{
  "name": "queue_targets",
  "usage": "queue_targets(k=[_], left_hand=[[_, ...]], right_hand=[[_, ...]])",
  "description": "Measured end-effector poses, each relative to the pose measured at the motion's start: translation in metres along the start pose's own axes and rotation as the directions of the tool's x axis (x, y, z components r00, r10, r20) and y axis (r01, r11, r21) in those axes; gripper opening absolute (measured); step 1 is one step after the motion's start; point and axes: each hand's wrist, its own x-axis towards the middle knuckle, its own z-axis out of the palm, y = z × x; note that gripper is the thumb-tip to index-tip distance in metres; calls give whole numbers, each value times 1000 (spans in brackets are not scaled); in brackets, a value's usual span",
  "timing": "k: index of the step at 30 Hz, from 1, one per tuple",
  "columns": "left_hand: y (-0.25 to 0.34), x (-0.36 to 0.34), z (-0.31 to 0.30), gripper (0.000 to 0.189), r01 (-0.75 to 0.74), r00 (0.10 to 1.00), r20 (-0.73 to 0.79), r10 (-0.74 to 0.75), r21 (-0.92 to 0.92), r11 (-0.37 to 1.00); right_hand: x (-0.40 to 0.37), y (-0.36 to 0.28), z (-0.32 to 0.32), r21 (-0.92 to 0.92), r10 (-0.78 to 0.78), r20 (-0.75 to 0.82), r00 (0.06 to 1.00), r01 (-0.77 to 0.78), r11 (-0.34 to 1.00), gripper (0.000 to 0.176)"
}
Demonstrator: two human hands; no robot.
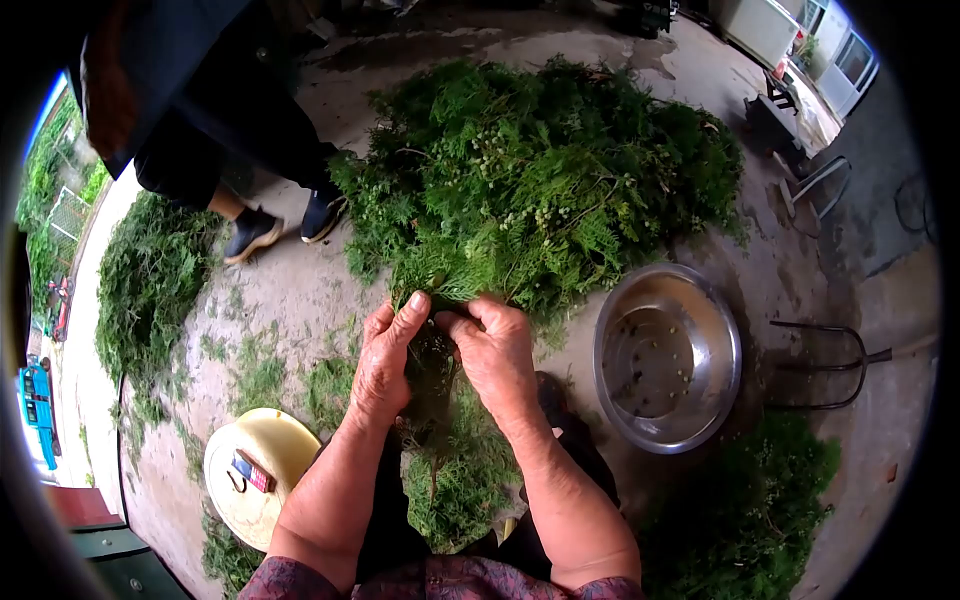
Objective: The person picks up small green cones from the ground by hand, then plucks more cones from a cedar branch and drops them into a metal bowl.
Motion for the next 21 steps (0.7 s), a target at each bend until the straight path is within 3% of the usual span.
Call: queue_targets(k=[6,7,8,9,11,13,14,15,17,20,21], left_hand=[[5,-1,0,20,120,983,-118,-141,-169,978],[4,-1,0,18,66,984,-155,-86,-128,990],[2,0,1,15,12,981,-190,-28,-85,996],[0,0,0,13,-39,975,-221,29,-40,998],[-4,1,-5,9,-38,990,-129,49,86,996],[-5,-1,-6,10,-78,995,-36,88,223,972],[-5,-3,-5,13,-118,993,12,120,294,949],[-5,-5,-6,16,-161,987,62,148,360,919],[-8,-5,-9,14,-169,986,69,154,422,891],[-2,-6,-1,11,-172,985,43,169,409,896],[-1,-7,-2,13,-153,988,46,147,390,908]], right_hand=[[1,3,-9,-113,15,64,998,-8,994,9],[2,-2,-12,-166,-1,40,999,8,986,10],[2,-7,-10,-200,-139,-166,976,105,974,10],[4,-13,-13,-253,-300,-199,933,247,935,11],[7,-20,-18,-238,-398,-104,912,365,900,14],[7,-21,-12,-333,-464,-12,886,434,837,19],[2,-24,-8,-373,-389,25,921,370,851,23],[5,-21,-5,-412,-488,91,868,479,775,26],[5,-12,-2,-470,-521,100,848,502,726,22],[6,-6,-2,-413,-463,59,884,444,795,16],[3,-9,-2,-328,-338,26,941,327,886,14]])
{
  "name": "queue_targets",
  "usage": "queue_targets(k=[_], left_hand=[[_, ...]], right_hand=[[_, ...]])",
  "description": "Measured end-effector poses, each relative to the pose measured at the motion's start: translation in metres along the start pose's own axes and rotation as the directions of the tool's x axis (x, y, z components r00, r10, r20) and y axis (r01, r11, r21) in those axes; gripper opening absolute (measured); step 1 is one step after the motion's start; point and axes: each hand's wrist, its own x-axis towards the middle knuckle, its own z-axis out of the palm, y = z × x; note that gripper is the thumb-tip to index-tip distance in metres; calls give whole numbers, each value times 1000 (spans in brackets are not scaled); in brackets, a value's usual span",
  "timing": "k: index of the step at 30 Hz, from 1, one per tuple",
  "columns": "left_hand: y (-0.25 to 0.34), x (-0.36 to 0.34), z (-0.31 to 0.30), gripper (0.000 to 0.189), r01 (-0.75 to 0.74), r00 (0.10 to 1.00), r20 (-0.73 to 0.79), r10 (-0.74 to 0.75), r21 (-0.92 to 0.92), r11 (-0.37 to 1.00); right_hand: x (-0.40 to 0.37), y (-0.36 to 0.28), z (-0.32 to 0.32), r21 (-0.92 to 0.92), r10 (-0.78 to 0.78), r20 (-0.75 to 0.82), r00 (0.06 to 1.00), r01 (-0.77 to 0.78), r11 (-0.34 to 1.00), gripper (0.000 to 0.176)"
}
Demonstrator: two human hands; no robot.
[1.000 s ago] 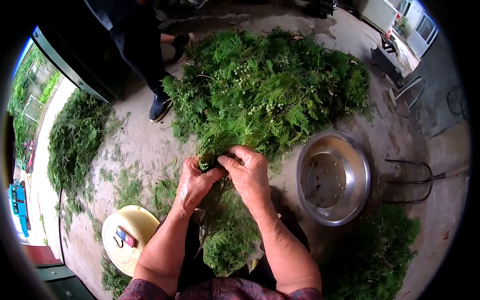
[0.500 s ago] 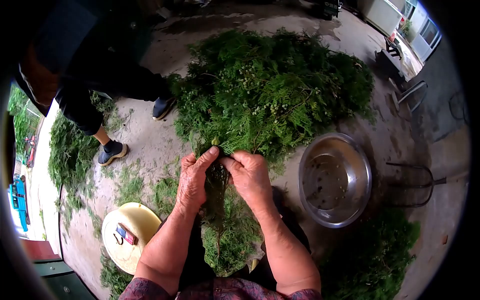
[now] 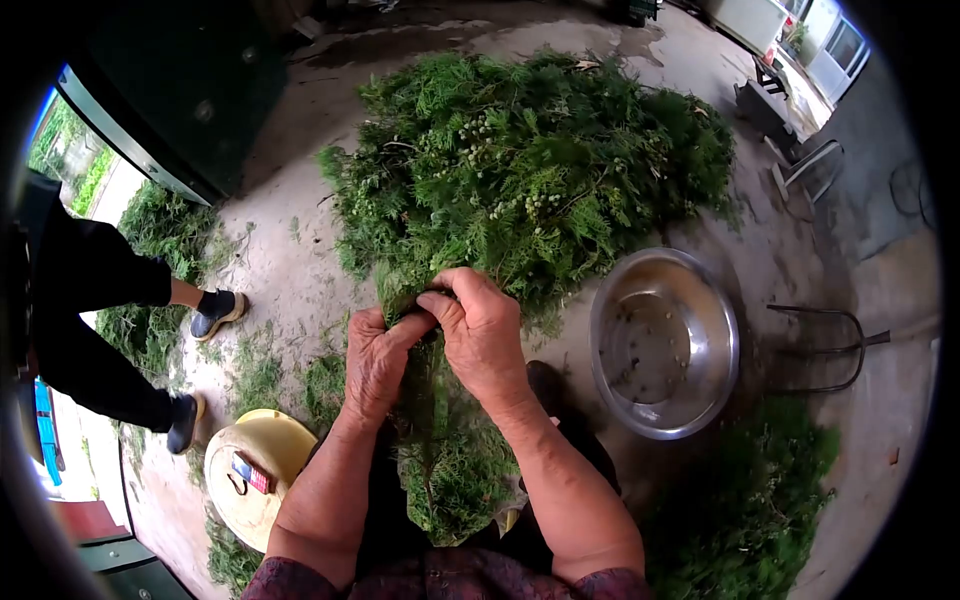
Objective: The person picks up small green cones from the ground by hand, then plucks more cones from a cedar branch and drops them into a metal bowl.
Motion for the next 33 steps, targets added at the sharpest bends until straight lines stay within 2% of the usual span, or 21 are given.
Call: queue_targets(k=[2,3,4,5,8,10,12,14,16,17,19,20,22,24,26,28,29,30,31,32,33], left_hand=[[0,0,-2,15,49,999,-17,-50,-55,997],[0,1,-4,15,77,996,-47,-81,-90,993],[-1,2,-4,15,105,990,-76,-115,-125,987],[0,2,-2,15,138,978,-110,-176,-290,947],[2,5,-8,20,169,959,-132,-252,-448,878],[4,5,-6,22,159,948,-167,-270,-486,860],[1,5,-6,25,143,949,-180,-259,-484,863],[-7,5,-13,29,130,982,-68,-175,-426,896],[-2,3,-13,27,136,989,10,-148,-456,879],[-1,2,-9,26,90,995,18,-94,-507,857],[-9,4,-13,25,150,989,81,-127,-635,758],[-12,5,-13,25,180,983,115,-140,-691,700],[-10,8,-11,30,202,970,232,-66,-633,748],[-12,9,-9,34,254,948,312,-57,-639,726],[-11,10,-5,39,289,926,377,-30,-654,700],[-11,9,-2,41,319,910,414,-29,-653,686],[-15,11,-2,39,328,892,451,-4,-643,692],[-15,9,0,38,336,908,415,-60,-636,694],[-13,5,2,38,346,920,375,-119,-629,696],[-13,2,3,37,357,926,333,-178,-622,696],[-15,3,3,34,383,916,352,-190,-634,672]], right_hand=[[-5,-8,-3,188,272,65,960,-279,942,13],[-4,-4,-5,399,348,88,933,-353,846,15],[-3,-5,-13,459,529,63,847,-495,738,13],[0,2,-19,595,565,-16,825,-447,668,14],[6,47,-56,817,614,-120,780,-274,508,11],[6,79,-90,868,724,-205,658,-219,445,15],[7,103,-126,947,830,-305,467,54,317,10],[3,115,-161,906,829,-414,377,256,336,18],[-11,133,-193,861,794,-491,359,341,379,27],[-17,149,-212,855,822,-484,298,360,373,28],[-22,150,-219,855,880,-450,154,358,374,27],[-21,155,-219,894,883,-408,231,297,335,25],[-16,146,-199,951,879,-307,364,161,265,22],[-10,113,-159,847,560,-282,779,-72,526,21],[1,38,-102,562,388,-244,889,-197,803,20],[-4,-5,-65,358,311,25,950,-299,884,20],[-7,-5,-49,226,102,33,994,-106,968,20],[-10,-3,-37,94,-105,69,992,98,991,19],[-15,-14,-31,290,45,137,990,-84,953,17],[-19,-24,-26,459,176,231,957,-267,847,15],[-20,-17,-19,403,124,136,983,-169,900,14]])
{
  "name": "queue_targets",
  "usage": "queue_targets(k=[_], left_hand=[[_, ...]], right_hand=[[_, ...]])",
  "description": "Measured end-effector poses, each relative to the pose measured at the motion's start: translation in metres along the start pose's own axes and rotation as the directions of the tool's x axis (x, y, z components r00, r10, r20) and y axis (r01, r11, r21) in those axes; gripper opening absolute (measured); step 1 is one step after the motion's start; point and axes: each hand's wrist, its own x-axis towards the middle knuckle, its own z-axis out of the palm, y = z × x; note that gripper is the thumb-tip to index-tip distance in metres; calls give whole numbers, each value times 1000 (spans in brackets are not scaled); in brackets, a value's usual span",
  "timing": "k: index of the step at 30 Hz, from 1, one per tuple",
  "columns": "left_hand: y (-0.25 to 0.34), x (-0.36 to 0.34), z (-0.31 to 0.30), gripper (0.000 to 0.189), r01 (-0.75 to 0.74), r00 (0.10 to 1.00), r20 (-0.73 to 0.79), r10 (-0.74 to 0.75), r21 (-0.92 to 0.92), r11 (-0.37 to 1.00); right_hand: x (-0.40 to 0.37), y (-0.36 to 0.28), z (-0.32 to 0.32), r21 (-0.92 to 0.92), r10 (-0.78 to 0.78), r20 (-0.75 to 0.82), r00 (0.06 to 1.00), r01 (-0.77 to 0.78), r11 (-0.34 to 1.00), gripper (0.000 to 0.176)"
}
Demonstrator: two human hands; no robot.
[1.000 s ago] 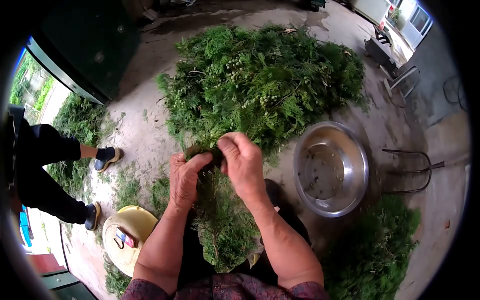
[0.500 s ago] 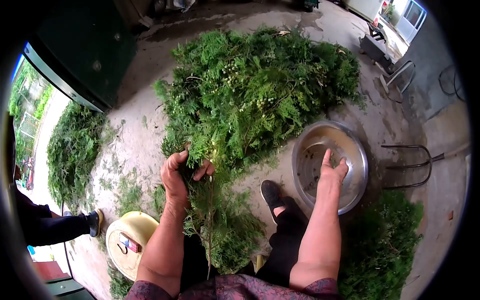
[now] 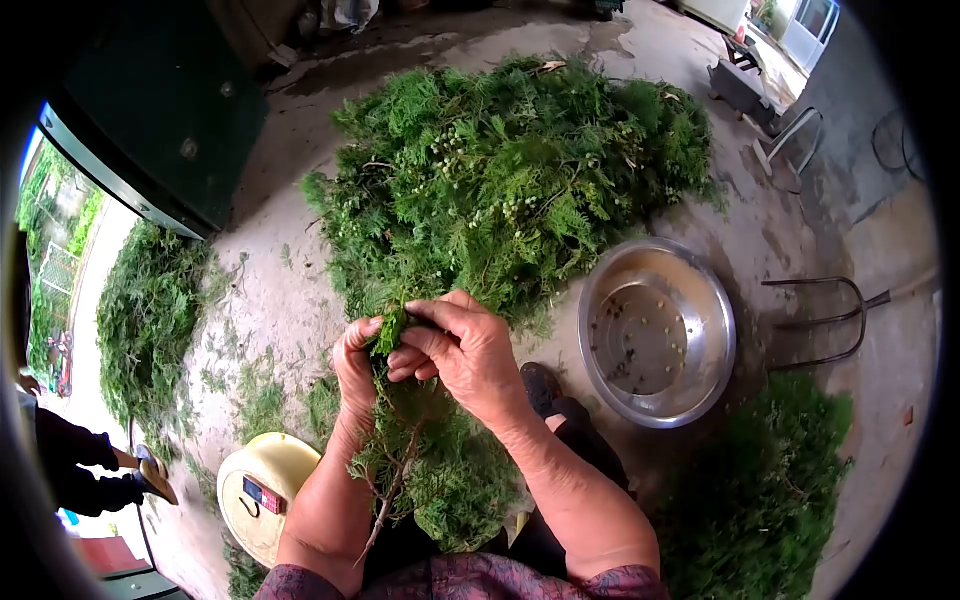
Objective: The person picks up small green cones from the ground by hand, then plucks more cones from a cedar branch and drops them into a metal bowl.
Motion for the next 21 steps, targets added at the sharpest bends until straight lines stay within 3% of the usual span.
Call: queue_targets(k=[3,4,7,8,9,10,11,13,14,15,17,18,20,21], left_hand=[[-2,-2,7,31,15,997,-77,-11,55,998],[-2,-3,13,27,-8,987,-159,35,167,986],[-1,3,1,25,-108,994,-3,108,-47,993],[2,4,-1,24,-130,991,38,131,-35,991],[3,3,1,23,-96,995,5,99,-201,975],[6,2,-2,23,-126,991,24,131,-156,980],[8,1,-4,22,-157,985,48,164,-111,981],[9,-1,0,25,-179,981,49,186,-126,976],[10,-2,1,26,-171,982,51,179,-133,976],[11,-2,0,26,-165,983,55,174,-142,976],[10,-2,-5,28,-197,980,-35,195,-67,978],[9,-3,-4,28,-225,969,-103,224,8,974],[8,-7,0,26,-232,939,-215,268,178,956],[9,-12,6,28,-214,923,-260,285,268,939]], right_hand=[[-2,4,-2,-195,-62,-40,997,53,979,12],[-5,5,-1,-265,-140,-61,988,120,957,11],[3,14,-28,-706,-524,-132,841,292,646,14],[4,12,-44,-575,-349,-364,864,87,813,16],[5,10,-65,-383,-130,-551,824,-112,917,19],[6,17,-91,-120,-55,-667,743,-34,992,20],[6,30,-118,140,51,-749,660,83,987,22],[-3,55,-168,393,331,-817,471,36,919,24],[-6,59,-170,448,426,-800,422,-52,893,26],[-9,60,-162,462,466,-762,450,-127,878,23],[-9,45,-117,256,314,-548,775,-202,946,20],[-6,30,-91,157,431,-409,804,-404,901,27],[-7,29,-49,-12,516,-159,841,-525,851,44],[-8,45,-37,-210,563,-154,812,-584,784,49]])
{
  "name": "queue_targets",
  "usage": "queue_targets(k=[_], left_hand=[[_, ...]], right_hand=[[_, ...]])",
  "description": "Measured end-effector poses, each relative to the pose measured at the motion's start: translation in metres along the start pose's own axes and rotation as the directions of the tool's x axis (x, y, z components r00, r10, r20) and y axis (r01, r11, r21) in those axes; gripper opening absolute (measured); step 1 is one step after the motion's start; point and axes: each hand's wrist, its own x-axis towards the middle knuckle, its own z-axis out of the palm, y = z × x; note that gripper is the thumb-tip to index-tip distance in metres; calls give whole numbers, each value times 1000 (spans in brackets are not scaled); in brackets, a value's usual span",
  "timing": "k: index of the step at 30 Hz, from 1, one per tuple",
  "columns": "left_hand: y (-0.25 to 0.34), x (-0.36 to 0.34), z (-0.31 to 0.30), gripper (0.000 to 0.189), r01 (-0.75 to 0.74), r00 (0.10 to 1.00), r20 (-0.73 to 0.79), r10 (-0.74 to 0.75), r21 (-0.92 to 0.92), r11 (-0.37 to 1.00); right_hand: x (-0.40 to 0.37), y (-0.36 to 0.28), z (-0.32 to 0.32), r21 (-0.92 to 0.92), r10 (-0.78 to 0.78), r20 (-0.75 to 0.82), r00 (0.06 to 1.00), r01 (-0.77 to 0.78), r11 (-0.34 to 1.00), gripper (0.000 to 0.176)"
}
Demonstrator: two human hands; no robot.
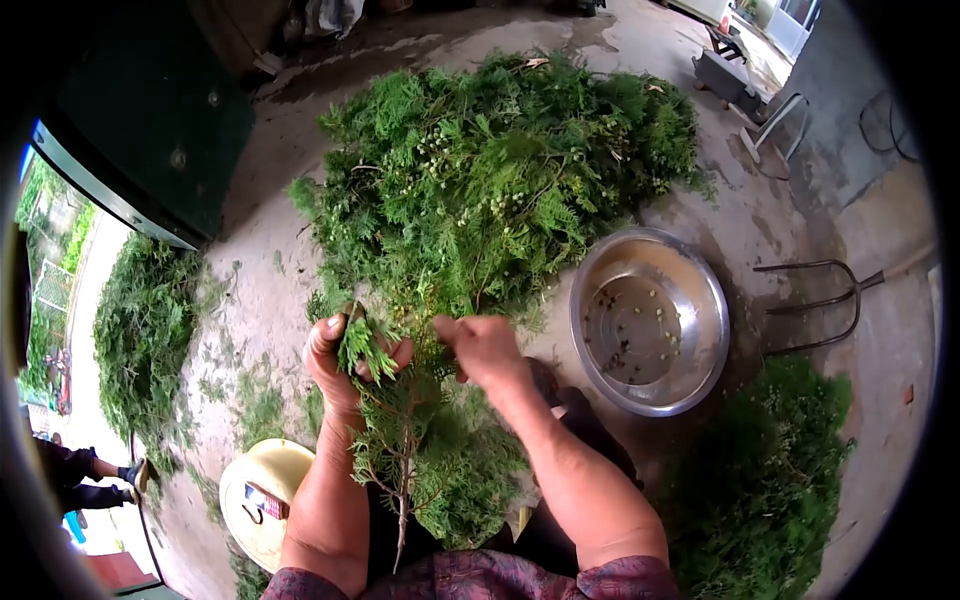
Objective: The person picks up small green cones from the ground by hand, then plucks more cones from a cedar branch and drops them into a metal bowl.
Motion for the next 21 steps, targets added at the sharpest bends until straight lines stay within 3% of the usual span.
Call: queue_targets(k=[1,2,4,5,6,8,9,10,11,12,13,14,15,16,17,18,19,20,21], left_hand=[[4,-7,4,33,-8,999,-50,12,93,996],[4,-13,3,40,-11,995,-99,30,183,983],[11,-31,20,36,103,993,37,-112,189,977],[13,-32,22,31,75,961,225,-159,343,936],[15,-33,23,26,13,890,393,-230,483,876],[1,-31,21,27,-245,761,562,-325,712,658],[-9,-25,18,23,-442,611,737,-290,621,647],[-15,-23,18,29,-535,535,822,-195,508,675],[-14,-24,17,35,-455,555,809,-192,489,745],[-9,-26,21,41,-371,575,795,-191,462,806],[-2,-23,16,49,-334,590,786,-185,446,831],[-3,-22,12,51,-287,672,738,-68,345,894],[-5,-18,10,46,-273,801,597,41,302,913],[-7,-12,7,41,-265,895,424,138,257,929],[-11,-6,0,32,-164,977,176,119,273,948],[-11,1,-6,23,-64,993,-84,88,260,964],[-8,6,-11,18,-19,975,-201,99,368,930],[-8,8,-12,19,-35,974,-196,109,347,937],[-6,11,-11,21,-12,982,-170,79,364,931]], right_hand=[[-1,8,8,200,-133,173,976,98,975,51],[-3,1,10,270,-55,333,941,-40,962,55],[-32,-27,19,227,-82,149,985,46,973,55],[-34,-26,19,237,-187,133,973,152,960,48],[-36,-26,19,246,-292,115,950,258,935,41],[-34,-26,19,227,-410,70,910,385,894,36],[-31,-25,18,206,-389,51,920,371,905,38],[-28,-23,15,181,-292,22,956,283,942,40],[-24,-18,12,175,-190,-8,982,189,966,43],[-11,0,5,91,-233,-49,971,237,967,46],[-10,-3,0,173,-257,-19,966,256,951,41],[-9,-7,-5,255,-280,12,960,267,929,37],[-8,-10,-10,336,-302,42,952,271,902,33],[4,-16,-12,496,-261,213,942,126,859,29],[2,-16,-6,456,-374,83,924,299,838,19],[-3,-20,-5,610,-313,101,944,190,770,17],[-7,-13,-5,725,-319,35,947,196,661,17],[-11,-6,-3,822,-311,-30,950,201,533,18],[-9,-12,-2,781,-363,38,931,199,592,19]])
